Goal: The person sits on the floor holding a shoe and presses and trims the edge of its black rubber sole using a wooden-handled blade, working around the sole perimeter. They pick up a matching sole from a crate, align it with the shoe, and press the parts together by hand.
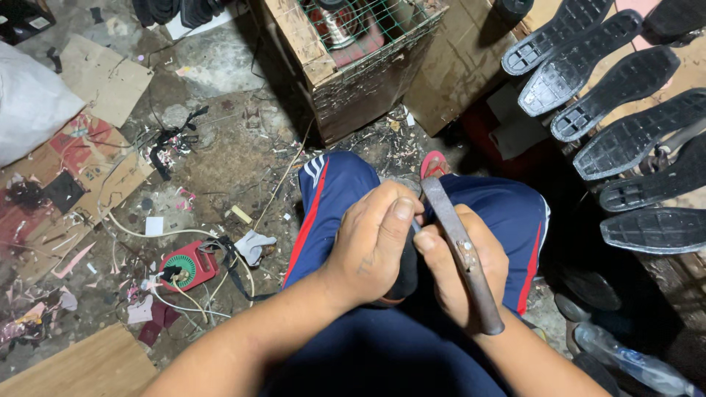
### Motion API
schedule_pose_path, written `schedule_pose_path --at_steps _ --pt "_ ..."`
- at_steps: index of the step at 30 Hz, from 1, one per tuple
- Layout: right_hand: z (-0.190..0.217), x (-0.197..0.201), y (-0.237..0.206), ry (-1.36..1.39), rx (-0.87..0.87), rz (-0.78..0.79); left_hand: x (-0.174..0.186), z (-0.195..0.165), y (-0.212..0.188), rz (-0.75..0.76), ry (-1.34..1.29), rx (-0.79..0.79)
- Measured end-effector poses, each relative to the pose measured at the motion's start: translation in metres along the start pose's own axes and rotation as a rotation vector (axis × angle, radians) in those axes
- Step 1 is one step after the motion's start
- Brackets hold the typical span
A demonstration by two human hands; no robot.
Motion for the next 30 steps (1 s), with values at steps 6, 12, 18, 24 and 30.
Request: schedule_pose_path --at_steps 6,12,18,24,30 --pt "0.007 0.004 0.02 -0.147 -0.072 -0.037 0.0 0.01 0.003 -0.016 -0.014 0.029" --pt "0.024 -0.002 0.011 -0.239 0.183 0.124 0.019 0.041 0.008 0.01 -0.186 0.135" --pt "0.024 -0.013 -0.002 -0.401 0.442 0.149 0.025 0.055 0.008 0.033 -0.243 0.197" --pt "0.032 -0.014 0.007 -0.492 0.458 0.124 0.017 0.057 0.006 0.027 -0.143 0.187" --pt "0.03 -0.013 -0.001 -0.477 0.27 0.255 0.028 0.056 0.001 0.02 -0.289 0.215"
Point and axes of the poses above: each hand's wrist, its own y-axis towards the middle knuckle, its own x-axis out of the back of the hand, z = x × y, the point moved 7 cm from there along y, towards the middle knuckle, and after that the axes turned 14 degrees about z, right-handed, at the moved point
